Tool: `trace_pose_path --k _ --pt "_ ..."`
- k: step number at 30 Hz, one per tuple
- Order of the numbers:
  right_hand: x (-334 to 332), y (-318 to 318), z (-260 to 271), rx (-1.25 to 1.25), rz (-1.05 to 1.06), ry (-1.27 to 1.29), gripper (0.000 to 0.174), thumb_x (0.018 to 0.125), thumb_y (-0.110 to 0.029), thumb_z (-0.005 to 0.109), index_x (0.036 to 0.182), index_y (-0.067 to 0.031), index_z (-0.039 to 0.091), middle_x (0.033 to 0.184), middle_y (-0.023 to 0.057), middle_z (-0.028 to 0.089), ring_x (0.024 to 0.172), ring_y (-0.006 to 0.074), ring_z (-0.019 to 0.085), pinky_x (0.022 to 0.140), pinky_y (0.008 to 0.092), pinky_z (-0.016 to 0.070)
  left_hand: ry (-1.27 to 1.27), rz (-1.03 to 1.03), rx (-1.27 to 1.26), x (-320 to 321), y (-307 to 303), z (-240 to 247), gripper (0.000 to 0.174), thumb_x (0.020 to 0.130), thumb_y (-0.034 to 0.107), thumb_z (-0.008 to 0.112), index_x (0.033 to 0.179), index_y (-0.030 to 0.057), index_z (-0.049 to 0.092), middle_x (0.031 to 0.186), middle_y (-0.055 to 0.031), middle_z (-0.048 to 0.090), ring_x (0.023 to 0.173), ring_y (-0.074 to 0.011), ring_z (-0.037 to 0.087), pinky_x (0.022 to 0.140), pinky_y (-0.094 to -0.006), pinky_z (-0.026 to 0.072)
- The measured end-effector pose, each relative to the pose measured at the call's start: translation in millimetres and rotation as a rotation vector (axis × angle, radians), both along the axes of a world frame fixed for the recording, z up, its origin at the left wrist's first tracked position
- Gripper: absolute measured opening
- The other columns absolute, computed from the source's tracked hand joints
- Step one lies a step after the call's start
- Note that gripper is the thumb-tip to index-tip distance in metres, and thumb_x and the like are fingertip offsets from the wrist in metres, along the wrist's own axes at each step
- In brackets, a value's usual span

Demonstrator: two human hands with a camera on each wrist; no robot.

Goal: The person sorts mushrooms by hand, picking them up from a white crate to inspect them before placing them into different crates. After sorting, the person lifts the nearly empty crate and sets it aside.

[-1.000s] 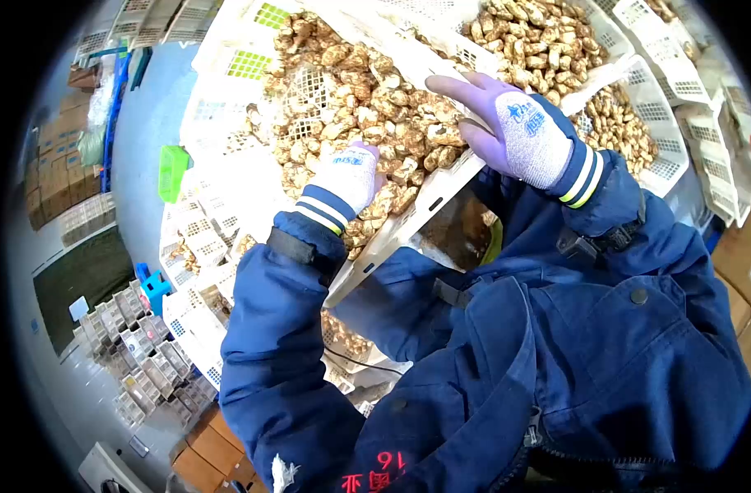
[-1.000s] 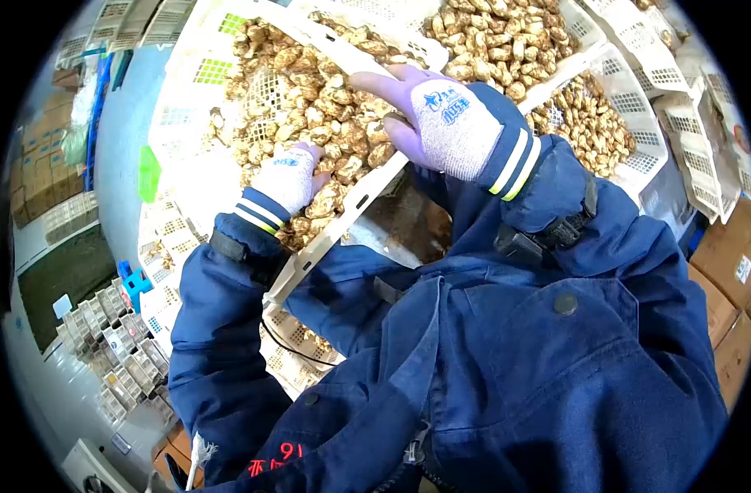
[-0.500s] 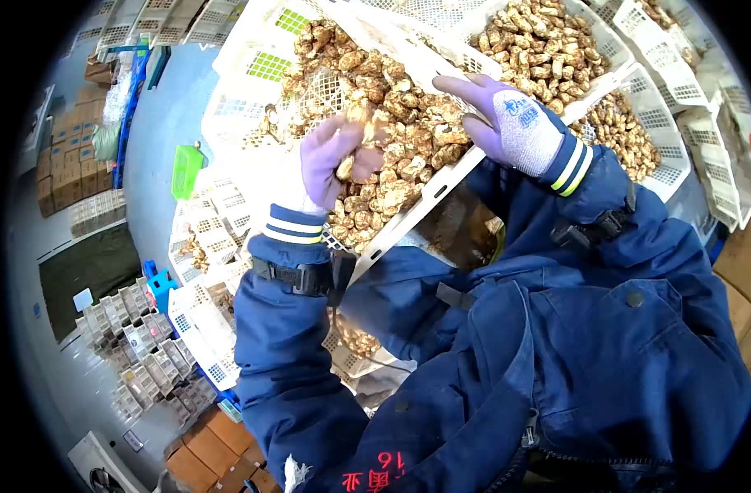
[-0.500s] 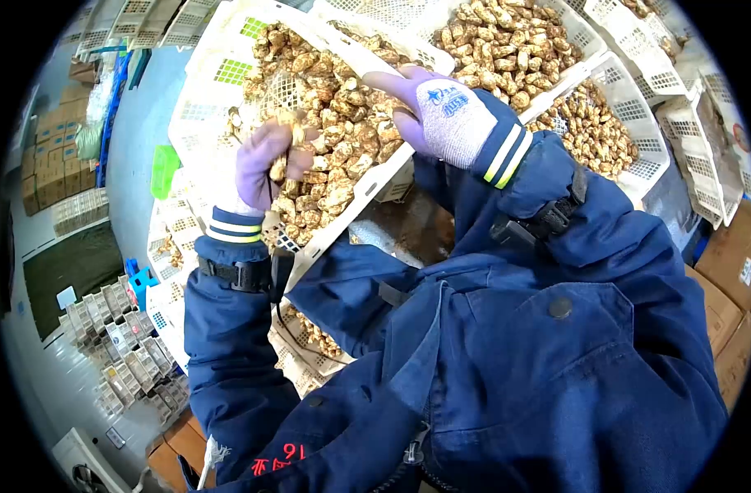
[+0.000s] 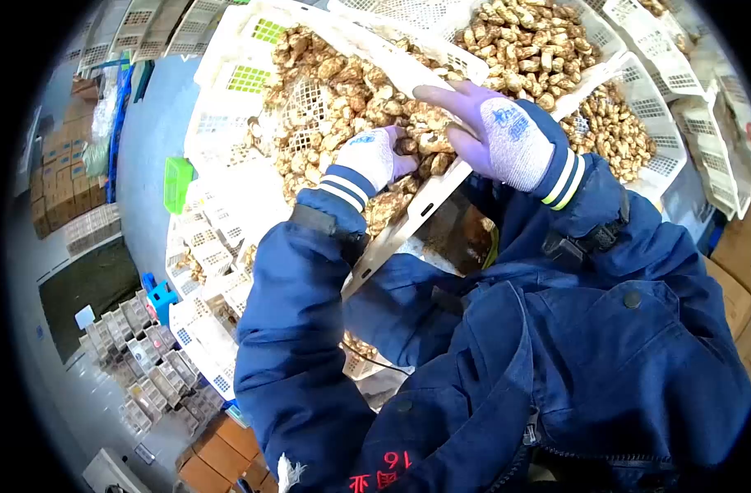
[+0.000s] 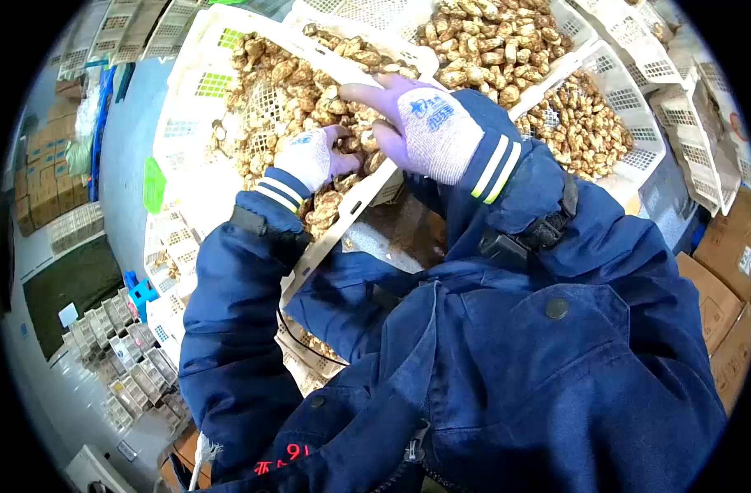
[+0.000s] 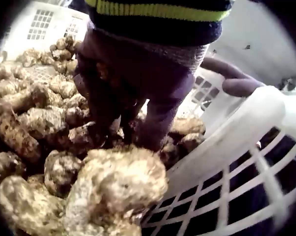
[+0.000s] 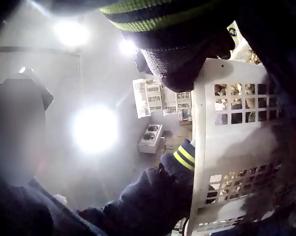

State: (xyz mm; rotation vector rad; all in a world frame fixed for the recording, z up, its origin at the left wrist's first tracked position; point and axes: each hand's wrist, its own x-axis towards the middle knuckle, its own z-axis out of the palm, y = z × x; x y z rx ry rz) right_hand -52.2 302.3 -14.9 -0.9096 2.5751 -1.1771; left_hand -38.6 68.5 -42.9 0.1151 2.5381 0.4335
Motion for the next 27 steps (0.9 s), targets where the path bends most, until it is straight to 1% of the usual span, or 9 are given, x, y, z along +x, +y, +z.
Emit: trace_pose_path --k 3,7,9,12,13,18,23,25,27 --pt "-1.0 2.5 3.5 0.026 -0.005 -0.074 0.053 0.089 -0.017 0.055 0.14 -0.0245 0.047 0.131 0.0296 0.052 0.115 0.0436 0.056 0.097 0.0464 0.0484 -0.023 0.017 0.074 -4.2 -9.1 -7.5 0.054 0.075 0.031 0.079 0.119 0.0022 0.065 0.092 -0.0159 0.071 0.082 -0.0261 0.068 0.074 -0.0358 0.0524" --pt "0.8 2.3 3.1 -0.033 0.016 0.007 0.051 0.088 -0.014 0.053 0.139 -0.0215 0.049 0.111 0.0231 0.058 0.097 0.041 0.06 0.085 0.0472 0.0503 -0.044 0.691 0.613 2.3 -32.7 34.8 0.043 0.079 0.02 0.08 0.111 -0.0048 0.066 0.076 -0.0028 0.063 0.06 -0.0072 0.054 0.054 -0.0205 0.041" --pt "1.3 1.0 -2.4 -0.073 0.017 0.075 0.051 0.09 -0.014 0.053 0.14 -0.018 0.047 0.11 0.0211 0.059 0.098 0.04 0.061 0.083 0.0454 0.0519 0.03 0.659 0.728 -4.3 -53.9 55.4 0.047 0.084 0.022 0.076 0.12 -0.0054 0.061 0.075 -0.001 0.059 0.059 -0.0056 0.052 0.053 -0.0199 0.0408" --pt "2.5 -0.9 -8.0 -0.103 0.021 0.092 0.051 0.091 -0.013 0.054 0.141 -0.0141 0.047 0.113 0.0211 0.058 0.105 0.0391 0.058 0.09 0.0443 0.0487 0.288 0.111 0.824 -9.9 2.7 121.2 0.042 0.091 0.025 0.067 0.122 -0.003 0.062 0.089 -0.007 0.064 0.065 -0.0077 0.057 0.057 -0.0208 0.0471" --pt "3.0 -0.8 -8.0 -0.103 0.013 0.122 0.05 0.091 -0.013 0.055 0.14 -0.0133 0.048 0.112 0.0209 0.058 0.105 0.0387 0.058 0.091 0.044 0.0482 0.141 0.233 0.937 -5.6 30.1 145.6 0.038 0.093 0.025 0.064 0.119 -0.002 0.065 0.093 -0.0086 0.065 0.069 -0.0084 0.059 0.061 -0.0209 0.0493" --pt "5.0 0.8 -2.0 -0.088 0.005 0.076 0.051 0.089 -0.011 0.054 0.14 -0.0135 0.048 0.117 0.0213 0.059 0.11 0.039 0.057 0.095 0.044 0.0471 0.296 0.29 0.476 -17.8 -17.9 87.9 0.045 0.086 0.032 0.071 0.119 0.0032 0.067 0.091 -0.0047 0.069 0.074 -0.0087 0.059 0.066 -0.0235 0.0477" --pt "1.4 -3.3 -7.6 -0.121 0.027 0.061 0.051 0.088 -0.011 0.053 0.14 -0.0132 0.048 0.117 0.0207 0.059 0.109 0.0389 0.057 0.094 0.043 0.0474 -0.026 0.239 -0.073 10.6 -54.1 20.3 0.033 0.086 0.029 0.064 0.115 0.0152 0.07 0.09 -0.0149 0.072 0.087 -0.0274 0.069 0.079 -0.0378 0.0536" --pt "1.8 -0.7 -3.1 -0.081 0.021 0.062 0.051 0.088 -0.011 0.053 0.139 -0.0138 0.049 0.116 0.0203 0.059 0.107 0.0388 0.058 0.093 0.0432 0.0482 0.079 0.137 -0.084 10.2 -48.9 7.5 0.03 0.088 0.023 0.065 0.116 0.0113 0.068 0.071 -0.0095 0.068 0.055 -0.0155 0.062 0.058 -0.0316 0.0518" --pt "1.7 -0.3 -4.5 -0.077 0.007 0.049 0.051 0.088 -0.011 0.053 0.139 -0.0154 0.049 0.121 0.0209 0.058 0.108 0.0394 0.059 0.092 0.0433 0.0494 0.055 0.083 -0.081 14.6 -45.6 3.9 0.032 0.087 0.029 0.067 0.112 0.0104 0.069 0.076 -0.0136 0.069 0.062 -0.0202 0.067 0.063 -0.0351 0.0537"
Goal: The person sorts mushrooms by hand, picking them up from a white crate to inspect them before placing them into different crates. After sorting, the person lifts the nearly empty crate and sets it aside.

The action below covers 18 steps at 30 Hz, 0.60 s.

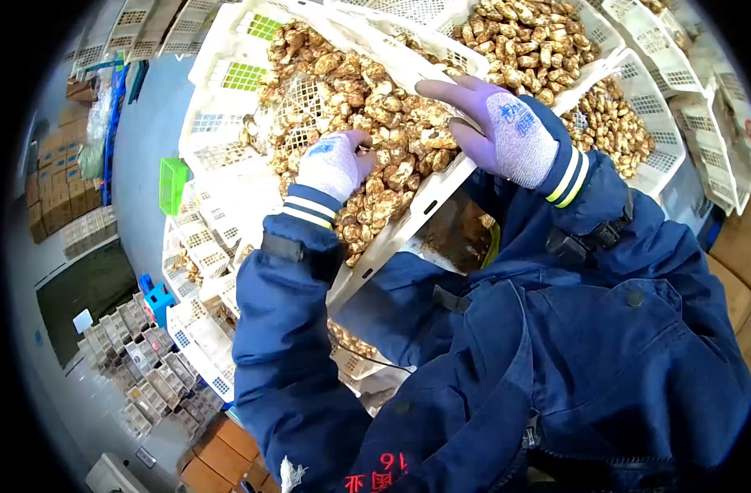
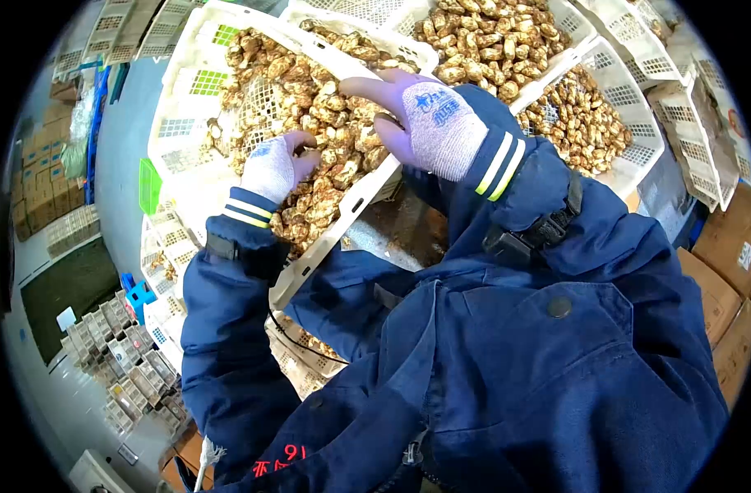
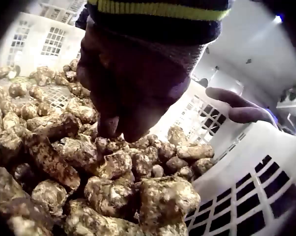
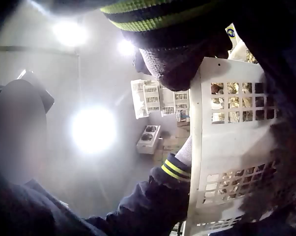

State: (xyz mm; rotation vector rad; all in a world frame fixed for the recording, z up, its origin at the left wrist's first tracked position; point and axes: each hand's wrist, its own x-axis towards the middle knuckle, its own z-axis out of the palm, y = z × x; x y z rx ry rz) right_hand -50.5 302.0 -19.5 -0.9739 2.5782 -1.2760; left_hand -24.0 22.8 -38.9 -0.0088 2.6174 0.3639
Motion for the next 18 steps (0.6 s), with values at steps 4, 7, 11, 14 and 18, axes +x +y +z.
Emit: trace_pose_path --k 4,7,11,14,18 --pt "-3.9 -2.4 -0.8 -0.012 0.016 -0.049 0.05 0.089 -0.013 0.053 0.138 -0.0185 0.05 0.117 0.0211 0.058 0.105 0.0403 0.059 0.09 0.0451 0.0502 0.056 -0.307 -0.163 13.3 19.0 -6.8 0.044 0.086 0.039 0.068 0.12 0.011 0.064 0.109 -0.0178 0.065 0.096 -0.0345 0.066 0.081 -0.0431 0.0529" --pt "-1.6 -1.5 3.1 0.005 0.014 -0.056 0.051 0.089 -0.011 0.053 0.139 -0.0172 0.049 0.121 0.0206 0.058 0.108 0.0407 0.058 0.092 0.0436 0.0499 0.084 -0.298 -0.205 18.1 20.9 -18.3 0.051 0.087 0.042 0.066 0.128 0.0125 0.058 0.108 -0.019 0.063 0.096 -0.0352 0.065 0.081 -0.0457 0.0523" --pt "0.9 -0.8 2.8 0.019 -0.001 -0.008 0.05 0.089 -0.013 0.053 0.139 -0.017 0.049 0.12 0.0213 0.059 0.109 0.0405 0.058 0.092 0.0448 0.0497 0.004 -0.136 -0.08 11.2 10.3 -26.6 0.056 0.083 0.035 0.072 0.132 0.0132 0.057 0.108 -0.0217 0.067 0.102 -0.0363 0.065 0.087 -0.0429 0.0515" --pt "1.4 0.5 6.3 0.002 0.001 -0.007 0.051 0.089 -0.013 0.052 0.14 -0.0175 0.048 0.121 0.0222 0.058 0.109 0.0411 0.058 0.093 0.0457 0.0493 -0.188 0.222 0.151 8.2 7.9 -3.5 0.045 0.084 0.023 0.072 0.126 0.01 0.063 0.085 -0.0121 0.068 0.066 -0.0184 0.064 0.062 -0.0304 0.0518" --pt "0.7 1.6 2.8 0.005 0.03 -0.056 0.049 0.091 -0.013 0.051 0.14 -0.0133 0.048 0.123 0.0221 0.057 0.114 0.04 0.055 0.098 0.0441 0.0455 -0.269 0.499 0.982 18.6 -18.4 33.0 0.047 0.089 0.013 0.062 0.134 0.0013 0.054 0.08 -0.0012 0.061 0.058 -0.0079 0.056 0.051 -0.0199 0.042"
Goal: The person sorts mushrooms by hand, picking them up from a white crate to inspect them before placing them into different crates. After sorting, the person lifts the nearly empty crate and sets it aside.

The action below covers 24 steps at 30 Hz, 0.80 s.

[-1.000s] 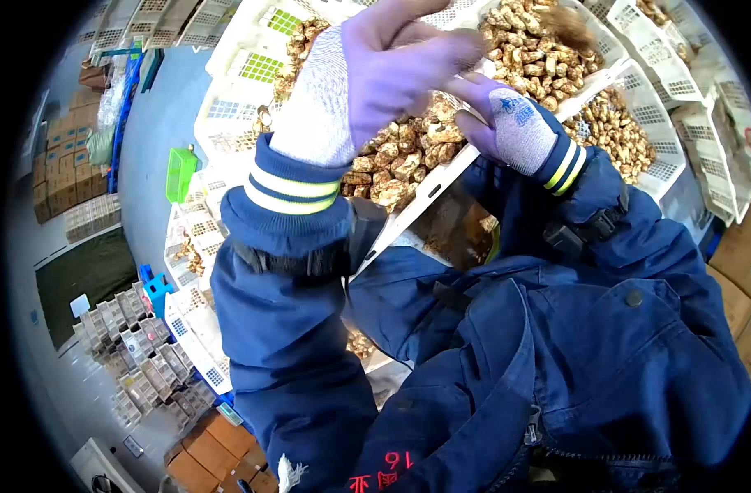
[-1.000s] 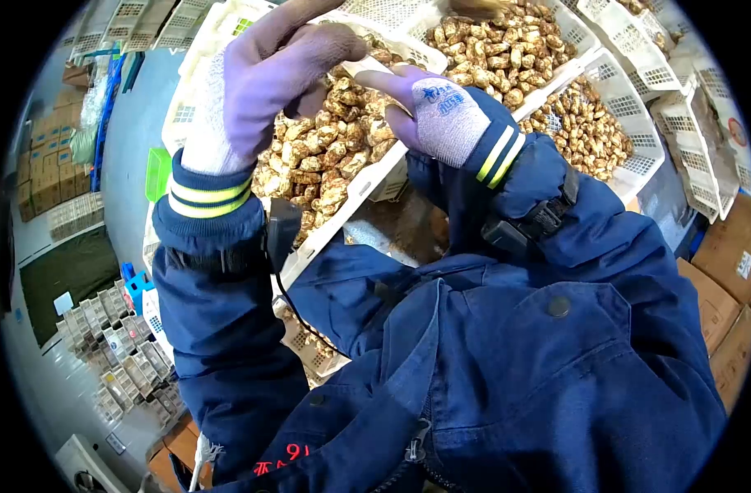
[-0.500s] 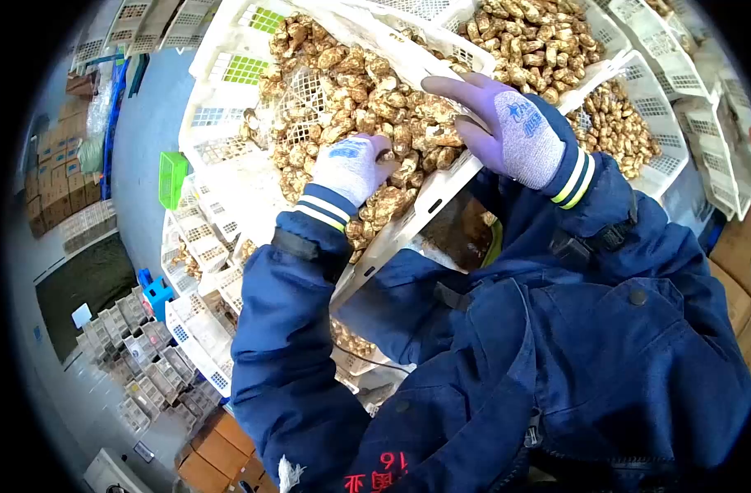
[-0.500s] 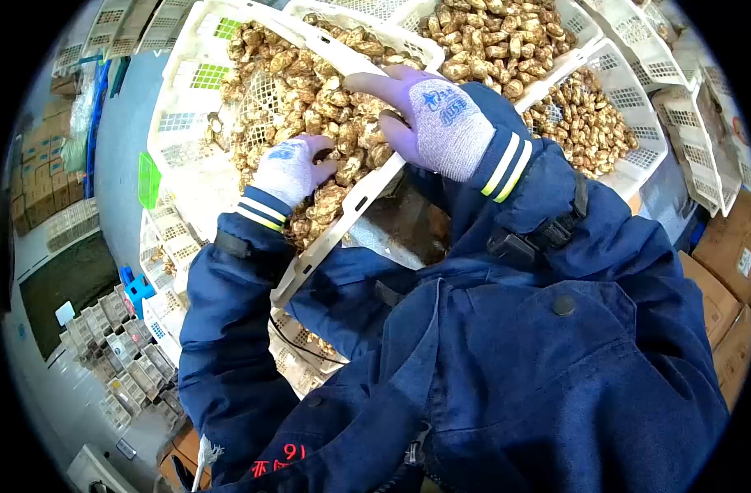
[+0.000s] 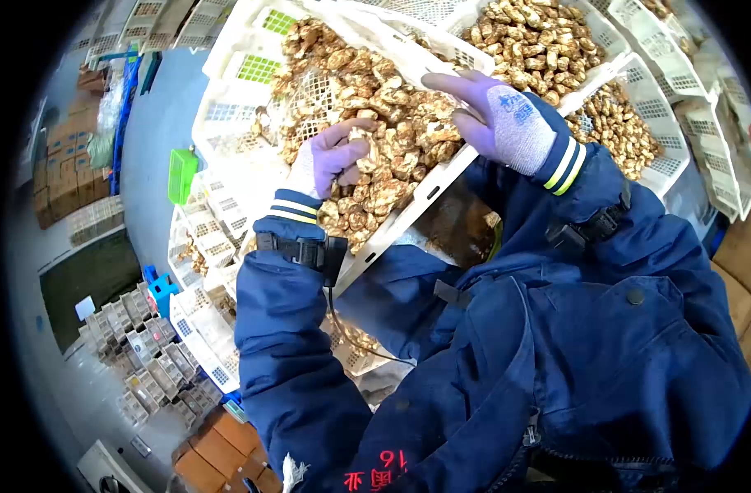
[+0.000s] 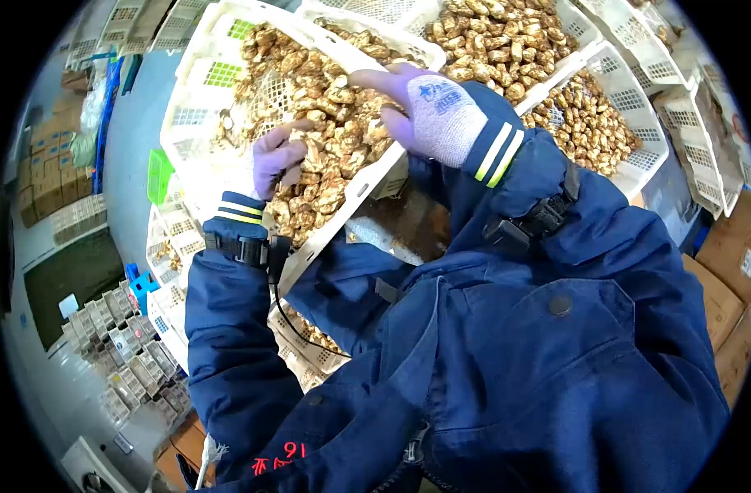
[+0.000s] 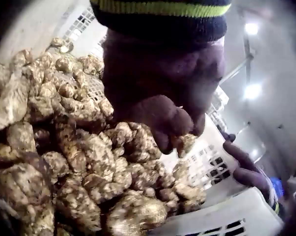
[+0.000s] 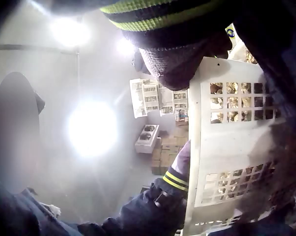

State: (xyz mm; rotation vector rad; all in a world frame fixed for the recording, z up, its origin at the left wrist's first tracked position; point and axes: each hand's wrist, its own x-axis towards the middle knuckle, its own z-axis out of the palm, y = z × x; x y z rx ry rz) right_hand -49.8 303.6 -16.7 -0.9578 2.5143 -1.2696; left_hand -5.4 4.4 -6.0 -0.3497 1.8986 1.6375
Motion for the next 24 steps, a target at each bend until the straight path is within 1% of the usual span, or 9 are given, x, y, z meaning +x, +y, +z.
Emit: trace_pose_path --k 3,4,9,12,14,17,19,22,24 --pt "-0.9 -3.3 -1.0 -0.025 -0.001 0.004 0.049 0.09 -0.01 0.051 0.138 -0.0105 0.05 0.123 0.0213 0.057 0.115 0.0387 0.054 0.1 0.0425 0.0439 0.078 0.075 0.178 8.8 -10.0 15.6 0.059 0.087 0.015 0.06 0.141 -0.0023 0.043 0.11 -0.0147 0.066 0.084 -0.0191 0.072 0.071 -0.0238 0.058" --pt "0.2 -2.4 0.5 -0.022 -0.007 -0.004 0.048 0.09 -0.009 0.051 0.138 -0.01 0.05 0.122 0.0214 0.058 0.114 0.0386 0.055 0.1 0.0424 0.0439 0.133 0.128 0.205 13.2 -10.1 14.0 0.053 0.086 0.013 0.059 0.135 -0.0034 0.049 0.082 -0.0052 0.063 0.075 -0.0208 0.072 0.071 -0.0273 0.0606" --pt "-1.3 0.5 -2.1 -0.06 0.036 0.025 0.05 0.089 -0.009 0.052 0.139 -0.0099 0.048 0.122 0.0214 0.058 0.114 0.0383 0.055 0.1 0.0424 0.0439 0.209 0.166 0.174 22.7 -13.0 25.5 0.05 0.086 0.009 0.058 0.133 -0.006 0.05 0.078 -0.0034 0.06 0.071 -0.0189 0.069 0.066 -0.0265 0.0586" --pt "-2.6 -1.5 -8.2 -0.069 0.036 0.073 0.051 0.089 -0.009 0.052 0.14 -0.0103 0.048 0.122 0.0212 0.058 0.113 0.0382 0.055 0.099 0.0427 0.044 0.202 0.1 -0.073 32.1 -30.5 50.2 0.054 0.087 0.014 0.062 0.136 -0.0045 0.048 0.091 -0.0075 0.065 0.067 -0.0112 0.064 0.058 -0.021 0.0487" --pt "-1.6 0.0 -3.7 -0.032 0.029 0.025 0.05 0.089 -0.008 0.051 0.14 -0.0105 0.048 0.122 0.0211 0.058 0.113 0.0383 0.055 0.099 0.0426 0.0442 0.181 0.03 -0.518 40.6 -50.8 92.3 0.054 0.086 0.008 0.063 0.138 -0.0014 0.049 0.089 -0.0053 0.063 0.065 -0.0082 0.059 0.054 -0.0206 0.0437" --pt "-2.3 -1.7 -7.5 -0.04 0.02 0.053 0.05 0.089 -0.008 0.052 0.138 -0.0106 0.05 0.122 0.0212 0.058 0.113 0.0378 0.056 0.099 0.0414 0.0446 0.133 0.068 -0.964 74.0 -155.1 117.3 0.053 0.086 0.008 0.066 0.137 0.0019 0.053 0.104 -0.0139 0.067 0.072 -0.0087 0.061 0.055 -0.0216 0.0462" --pt "-2.8 -5.1 -7.7 -0.082 0.013 0.042 0.049 0.088 -0.006 0.053 0.137 -0.0099 0.052 0.123 0.021 0.058 0.113 0.0373 0.056 0.099 0.0408 0.0447 0.172 0.03 -1.342 78.9 -161.3 126.7 0.05 0.085 0.008 0.066 0.134 0.0049 0.057 0.121 -0.0172 0.066 0.076 -0.0117 0.064 0.059 -0.0236 0.0505" --pt "-2.7 -4.2 -8.3 -0.086 0.018 0.047 0.049 0.088 -0.005 0.053 0.138 -0.01 0.051 0.123 0.0207 0.059 0.114 0.0365 0.057 0.099 0.0407 0.0448 0.189 -0.046 -1.096 48.4 -61.0 119.4 0.051 0.083 0.01 0.067 0.133 0.0071 0.057 0.12 -0.0128 0.068 0.082 -0.0139 0.067 0.067 -0.0269 0.0532" --pt "-3.7 -3.6 -5.8 -0.076 0.03 0.039 0.05 0.089 -0.005 0.053 0.138 -0.0103 0.051 0.122 0.0206 0.059 0.114 0.0363 0.057 0.098 0.0409 0.0449 0.19 -0.5 -1.072 23.7 -18.6 69.7 0.05 0.083 0.014 0.068 0.132 0.009 0.059 0.119 -0.0128 0.068 0.089 -0.0185 0.069 0.078 -0.0312 0.0533"
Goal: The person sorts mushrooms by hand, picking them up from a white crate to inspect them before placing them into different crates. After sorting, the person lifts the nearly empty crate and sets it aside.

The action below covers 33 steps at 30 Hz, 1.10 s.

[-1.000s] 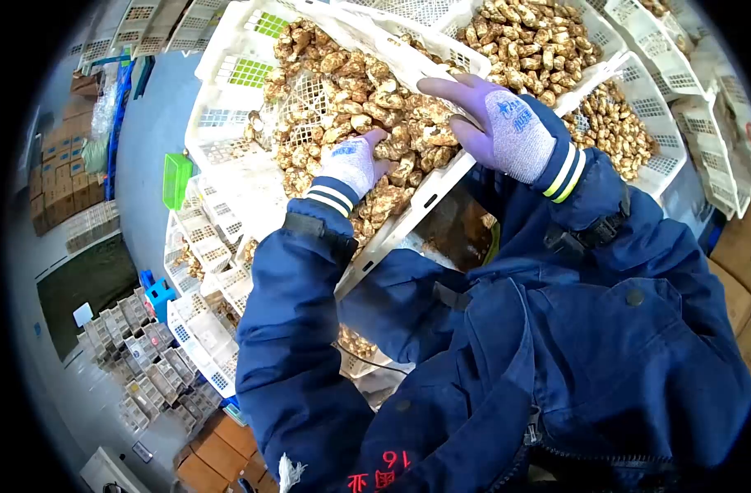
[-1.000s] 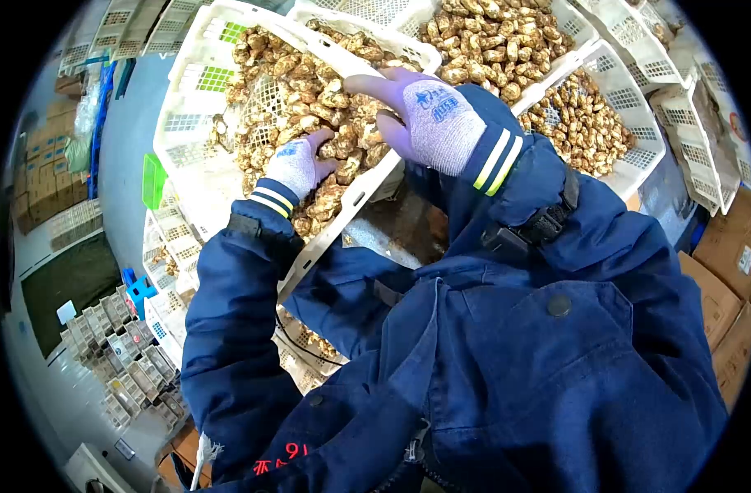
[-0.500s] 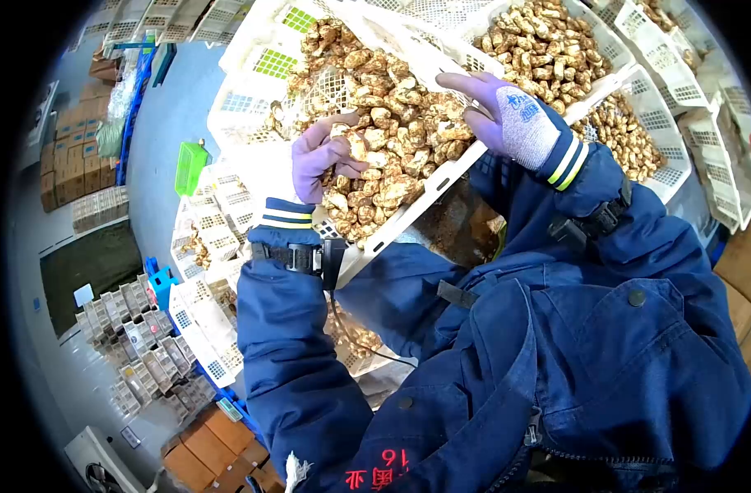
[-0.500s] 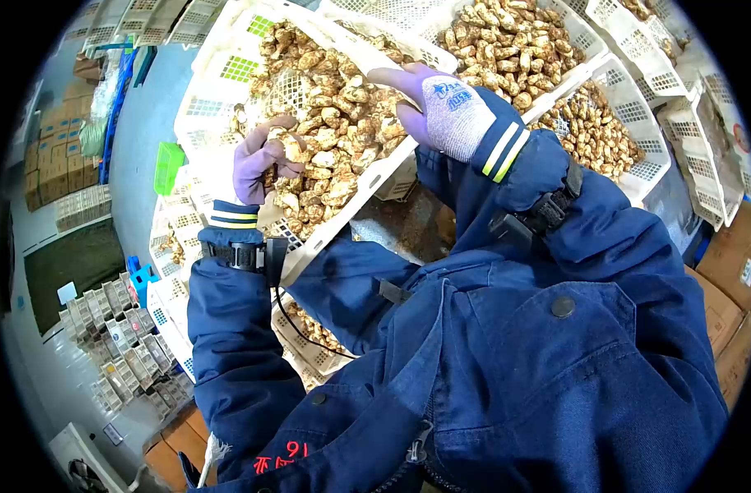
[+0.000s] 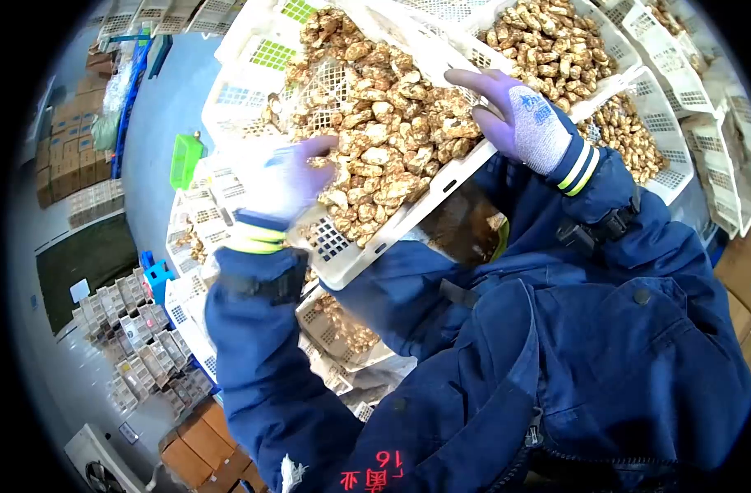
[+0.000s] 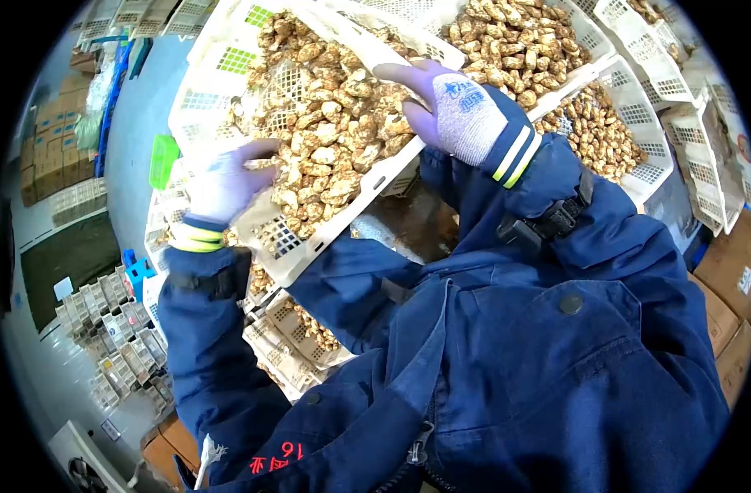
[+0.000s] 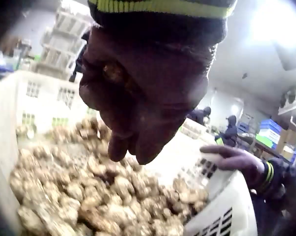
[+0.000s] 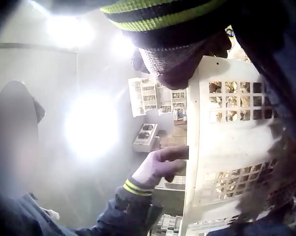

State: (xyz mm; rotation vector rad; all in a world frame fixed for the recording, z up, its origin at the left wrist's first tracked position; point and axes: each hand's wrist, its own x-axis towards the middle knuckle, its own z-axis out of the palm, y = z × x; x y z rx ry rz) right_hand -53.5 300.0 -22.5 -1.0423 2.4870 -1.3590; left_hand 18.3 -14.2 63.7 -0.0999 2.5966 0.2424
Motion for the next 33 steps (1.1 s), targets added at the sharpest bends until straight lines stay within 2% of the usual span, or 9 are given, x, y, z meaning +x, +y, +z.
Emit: trace_pose_path --k 2,5,8,10,11,14,16,24,33 --pt "0.5 1.0 2.6 0.027 -0.01 -0.016 0.05 0.089 -0.008 0.053 0.139 -0.0115 0.05 0.123 0.0211 0.058 0.115 0.0386 0.055 0.099 0.0434 0.0445 -0.009 -0.204 0.123 -9.9 18.4 -59.2 0.048 0.082 0.015 0.067 0.129 0.0105 0.06 0.118 -0.0165 0.067 0.099 -0.0278 0.067 0.087 -0.0372 0.0517" --pt "1.6 1.9 5.8 0.074 -0.025 -0.019 0.05 0.089 -0.01 0.053 0.139 -0.0134 0.049 0.123 0.0215 0.058 0.117 0.0392 0.054 0.1 0.0435 0.0447 -0.045 -0.357 -0.105 -15.5 28.2 -105.6 0.045 0.081 0.011 0.064 0.126 0.0114 0.06 0.122 -0.016 0.062 0.11 -0.0331 0.062 0.094 -0.0428 0.0497" --pt "1.1 1.9 9.6 0.059 -0.02 -0.06 0.049 0.089 -0.011 0.053 0.138 -0.0133 0.05 0.123 0.021 0.058 0.116 0.0391 0.055 0.099 0.0425 0.0453 0.003 -0.376 -0.145 -15.7 27.6 -106.0 0.046 0.081 0.015 0.068 0.126 0.0115 0.061 0.114 -0.0158 0.065 0.096 -0.0339 0.065 0.087 -0.0406 0.0519" --pt "0.8 2.3 8.4 0.077 -0.028 -0.034 0.048 0.09 -0.011 0.053 0.138 -0.0132 0.05 0.122 0.0202 0.058 0.113 0.0384 0.056 0.097 0.0424 0.046 -0.123 0.095 0.152 -26.9 15.3 -85.8 0.044 0.084 0.018 0.069 0.126 0.0096 0.061 0.102 -0.0126 0.069 0.08 -0.0239 0.066 0.076 -0.033 0.0527" --pt "1.3 2.7 8.0 0.076 -0.031 -0.042 0.048 0.09 -0.011 0.053 0.138 -0.0132 0.05 0.122 0.0202 0.058 0.113 0.0384 0.057 0.097 0.0426 0.046 -0.127 0.478 0.592 -22.1 3.7 -81.9 0.043 0.087 0.02 0.069 0.127 0.0062 0.061 0.097 -0.0088 0.07 0.072 -0.0136 0.062 0.068 -0.0254 0.0501" --pt "2.1 0.9 7.4 -0.027 -0.011 -0.034 0.048 0.09 -0.01 0.052 0.138 -0.0114 0.051 0.12 0.0205 0.058 0.111 0.0375 0.056 0.097 0.0421 0.045 -0.104 0.63 1.391 -2.8 0.8 -48.9 0.046 0.089 0.011 0.064 0.131 -0.0031 0.055 0.095 -0.0104 0.069 0.069 -0.0099 0.067 0.057 -0.0203 0.0515" --pt "1.7 0.1 3.7 -0.021 -0.011 -0.044 0.048 0.09 -0.01 0.052 0.138 -0.0107 0.051 0.119 0.0205 0.058 0.11 0.0367 0.056 0.098 0.0414 0.0445 0.032 0.521 1.462 6.1 4.4 -43.6 0.052 0.087 0.022 0.067 0.13 -0.0054 0.054 0.105 -0.013 0.069 0.067 -0.0093 0.067 0.058 -0.0182 0.0531" --pt "1.3 -0.1 -6.0 -0.058 -0.01 0.028 0.049 0.088 -0.008 0.051 0.138 -0.0105 0.051 0.113 0.0193 0.061 0.096 0.0331 0.059 0.087 0.0406 0.0477 0.132 0.507 1.513 31.2 11.0 -29.1 0.055 0.087 0.015 0.067 0.135 -0.0054 0.049 0.11 -0.0159 0.067 0.076 -0.0137 0.067 0.07 -0.0235 0.056" --pt "0.8 -2.6 -9.8 -0.062 -0.023 0.113 0.05 0.087 -0.006 0.052 0.137 -0.0108 0.052 0.106 0.0183 0.06 0.096 0.0334 0.058 0.087 0.0411 0.0473 0.471 0.468 0.631 28.1 39.5 -25.0 0.056 0.071 0.027 0.086 0.115 0.0003 0.066 0.088 -0.0011 0.06 0.08 -0.0103 0.054 0.074 -0.0242 0.0469"
